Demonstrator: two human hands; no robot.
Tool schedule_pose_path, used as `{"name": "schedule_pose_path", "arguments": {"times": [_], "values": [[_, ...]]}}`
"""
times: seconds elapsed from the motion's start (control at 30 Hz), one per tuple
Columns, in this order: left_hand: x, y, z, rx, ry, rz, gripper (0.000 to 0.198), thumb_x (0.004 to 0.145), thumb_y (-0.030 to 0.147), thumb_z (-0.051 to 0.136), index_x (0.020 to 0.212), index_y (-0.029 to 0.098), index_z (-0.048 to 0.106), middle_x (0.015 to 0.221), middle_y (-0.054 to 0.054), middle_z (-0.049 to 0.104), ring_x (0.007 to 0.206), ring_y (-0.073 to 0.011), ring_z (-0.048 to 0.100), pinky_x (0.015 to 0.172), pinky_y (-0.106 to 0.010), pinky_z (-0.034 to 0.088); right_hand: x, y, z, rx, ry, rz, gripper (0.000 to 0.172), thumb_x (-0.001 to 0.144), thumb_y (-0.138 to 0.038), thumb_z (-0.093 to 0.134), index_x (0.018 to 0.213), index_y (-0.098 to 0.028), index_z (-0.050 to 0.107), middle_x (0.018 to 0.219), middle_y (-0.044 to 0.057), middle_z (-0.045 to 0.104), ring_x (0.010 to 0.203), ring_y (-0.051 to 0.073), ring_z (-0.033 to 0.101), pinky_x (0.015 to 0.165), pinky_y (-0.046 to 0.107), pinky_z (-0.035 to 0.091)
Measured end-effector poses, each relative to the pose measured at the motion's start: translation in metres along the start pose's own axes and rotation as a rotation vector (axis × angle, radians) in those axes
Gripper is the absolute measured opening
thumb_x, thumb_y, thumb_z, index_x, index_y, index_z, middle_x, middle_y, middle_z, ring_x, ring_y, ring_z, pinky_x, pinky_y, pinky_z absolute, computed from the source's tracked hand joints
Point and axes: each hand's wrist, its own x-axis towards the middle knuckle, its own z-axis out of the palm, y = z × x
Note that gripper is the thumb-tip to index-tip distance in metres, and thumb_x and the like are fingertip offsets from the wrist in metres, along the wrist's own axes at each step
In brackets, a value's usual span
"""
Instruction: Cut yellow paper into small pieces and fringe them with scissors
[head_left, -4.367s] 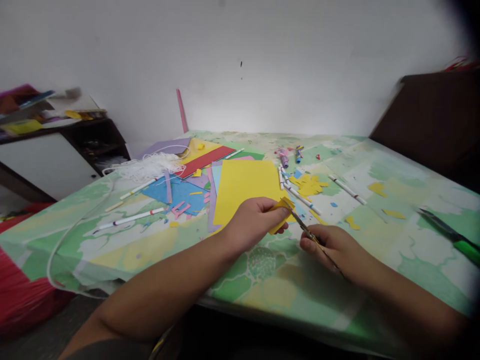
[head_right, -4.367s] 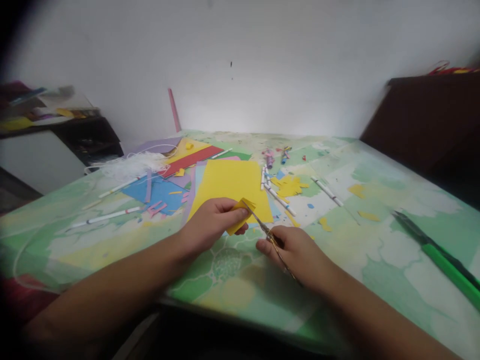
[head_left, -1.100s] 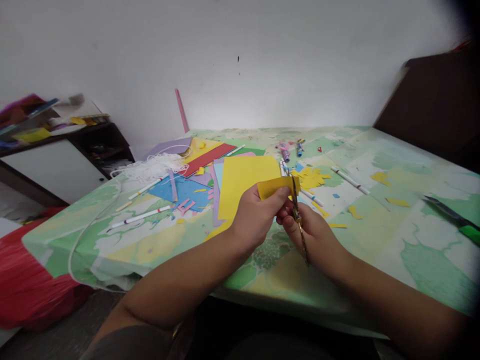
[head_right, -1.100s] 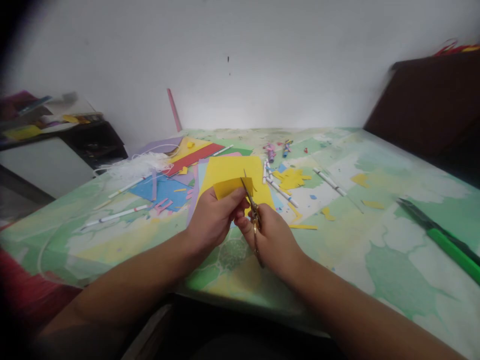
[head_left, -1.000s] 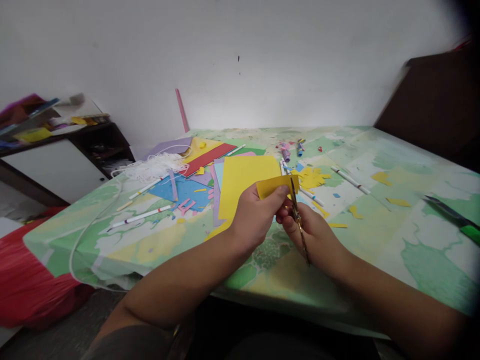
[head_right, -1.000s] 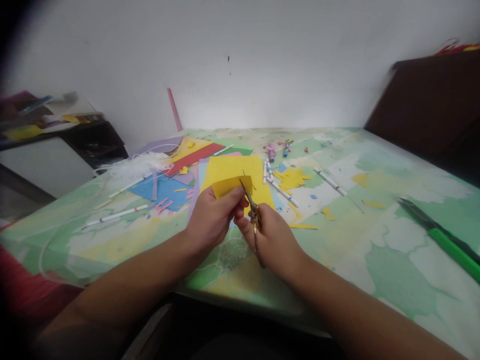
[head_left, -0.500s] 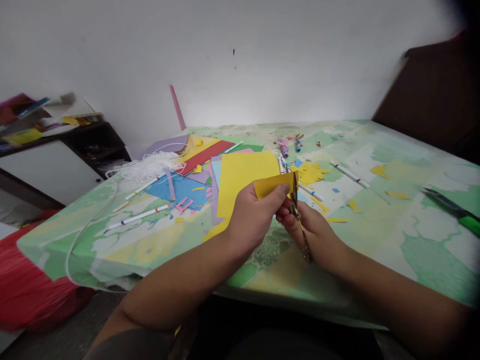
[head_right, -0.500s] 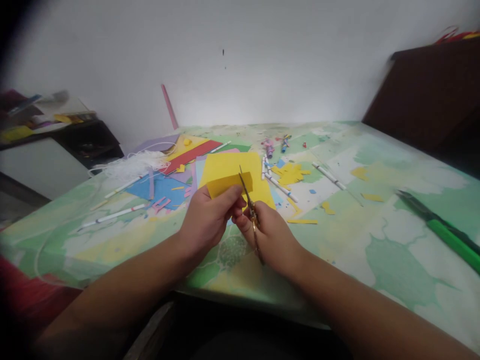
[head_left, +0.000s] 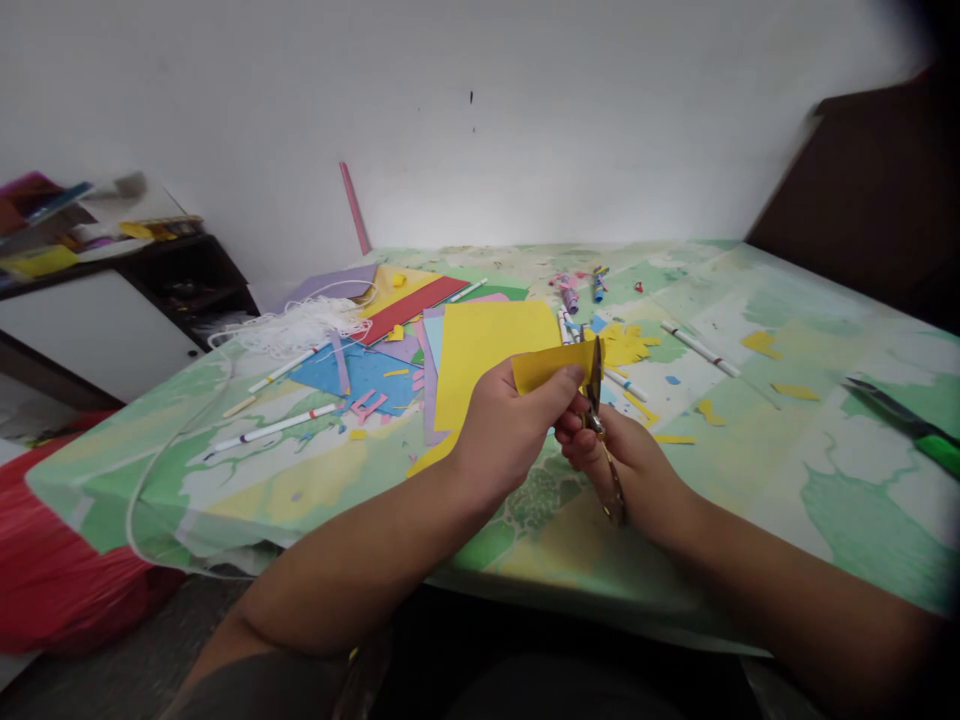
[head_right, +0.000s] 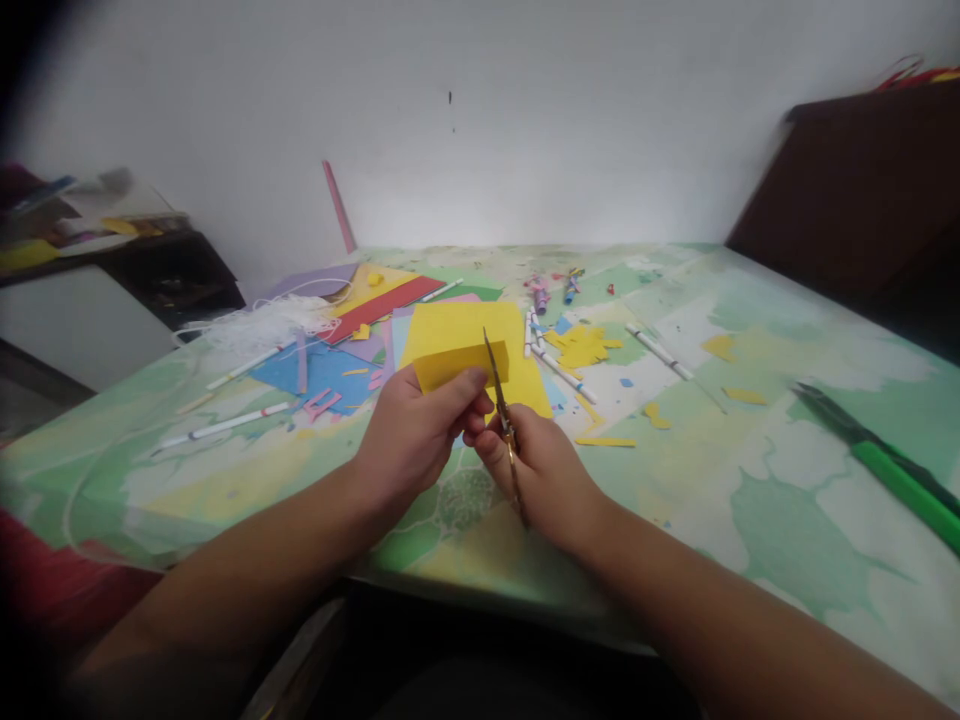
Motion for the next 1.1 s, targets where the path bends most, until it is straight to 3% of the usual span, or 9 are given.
{"name": "schedule_pose_path", "arguments": {"times": [0.7,1.1], "values": [[-0.0014,0.0014,0.0003,-0.015,0.000,0.011,0.019,0.070,0.028,0.061,0.058,0.014,0.055,0.049,0.004,0.055,0.039,-0.0046,0.047,0.037,-0.016,0.037,0.0024,-0.0031,-0.0017,-0.114,0.000,0.052,0.047,0.074,-0.067,0.039,0.071,-0.020,0.043,0.062,0.000,0.047,0.054,0.012,0.040,0.047,0.026,0.033],[0.0005,0.0038,-0.0015,-0.136,0.030,0.023,0.016,0.070,0.025,0.062,0.060,0.014,0.056,0.050,0.004,0.055,0.038,-0.0044,0.048,0.035,-0.015,0.037,-0.0015,-0.0016,-0.0001,-0.108,-0.001,0.000,0.059,0.071,-0.076,0.030,0.072,-0.019,0.045,0.061,0.000,0.047,0.054,0.013,0.042,0.049,0.028,0.034]]}}
